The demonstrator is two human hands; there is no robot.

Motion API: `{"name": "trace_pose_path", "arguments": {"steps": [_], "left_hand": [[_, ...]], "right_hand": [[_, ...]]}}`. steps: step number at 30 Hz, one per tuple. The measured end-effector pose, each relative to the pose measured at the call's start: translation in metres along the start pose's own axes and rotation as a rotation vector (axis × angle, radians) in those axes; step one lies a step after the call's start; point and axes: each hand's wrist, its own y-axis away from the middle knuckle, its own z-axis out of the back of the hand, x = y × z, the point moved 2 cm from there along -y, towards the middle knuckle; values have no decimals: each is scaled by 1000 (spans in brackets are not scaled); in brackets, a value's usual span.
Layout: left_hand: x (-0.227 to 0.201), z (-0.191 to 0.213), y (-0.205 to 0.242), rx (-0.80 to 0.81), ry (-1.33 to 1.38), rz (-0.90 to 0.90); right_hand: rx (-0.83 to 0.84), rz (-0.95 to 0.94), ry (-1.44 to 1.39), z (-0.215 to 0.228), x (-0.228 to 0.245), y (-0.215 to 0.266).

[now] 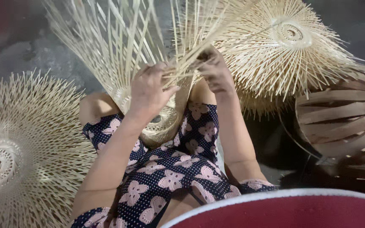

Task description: The person weaves together thin strips of bamboo by hand to construct the frame of conical hats, working on one hat frame while others are visible on the floor.

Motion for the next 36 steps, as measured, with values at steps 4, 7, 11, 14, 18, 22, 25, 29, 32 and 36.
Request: {"name": "trace_pose_path", "arguments": {"steps": [4, 7, 11, 14, 18, 22, 25, 29, 32, 36], "left_hand": [[-1, -9, 2, -132, 54, -45], [1, -14, 3, -112, 139, 2], [0, -3, -4, -50, 221, -69], [1, 1, -4, -47, 269, -118], [12, -9, 0, 51, 389, 73], [9, -11, -2, -83, 40, -45], [6, -13, -5, -7, 278, 95], [8, -5, -5, 25, 244, 86], [12, -4, -7, 125, 270, 159], [7, -4, -8, 66, 208, 117]], "right_hand": [[190, 201, 334, 19, -19, 2], [300, 314, 548, 6, -3, 10], [105, 497, 998, -37, 8, 14], [151, 171, 591, -28, -1, 14], [416, 285, 34, -10, -14, 6], [311, 189, -4, 21, -27, 14], [368, 264, -98, 30, -30, 15], [360, 379, 48, 23, -25, 23], [380, 364, 12, 8, -14, 18], [332, 230, 18, 3, -3, 28]]}}
